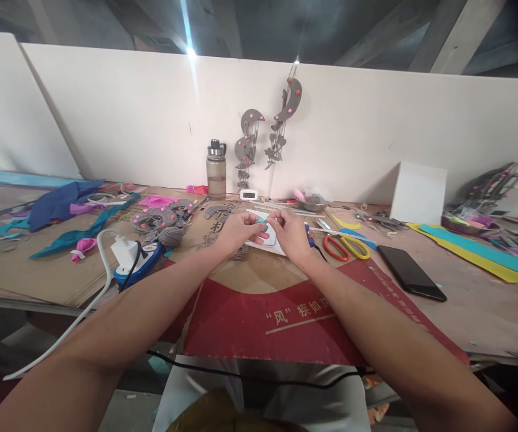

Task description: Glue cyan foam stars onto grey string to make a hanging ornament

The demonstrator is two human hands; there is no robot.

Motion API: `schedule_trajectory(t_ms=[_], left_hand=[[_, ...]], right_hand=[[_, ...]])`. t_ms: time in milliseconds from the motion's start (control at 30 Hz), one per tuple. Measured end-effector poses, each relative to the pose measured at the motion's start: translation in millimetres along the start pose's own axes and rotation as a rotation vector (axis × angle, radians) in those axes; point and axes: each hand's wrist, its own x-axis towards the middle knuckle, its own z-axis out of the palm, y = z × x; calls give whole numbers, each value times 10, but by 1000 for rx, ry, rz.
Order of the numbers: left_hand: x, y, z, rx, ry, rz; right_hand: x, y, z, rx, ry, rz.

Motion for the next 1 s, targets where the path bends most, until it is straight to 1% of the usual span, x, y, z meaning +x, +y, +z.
schedule_trajectory(t_ms=[133,267,533,733,1000], left_hand=[[16,-14,-3,29,18,-9],[34,-49,-21,40,22,12],[33,-45,-31,52,37,20],[24,-26,-27,59,38,17],[22,-26,-27,78,31,20]], right_hand=[[-9,-22,-6,-1,-9,-7],[-11,-36,-20,3,-23,10],[-12,7,-34,32,-39,-67],[-19,-6,-33,19,-48,-32],[-19,-28,-45,10,-63,-34]])
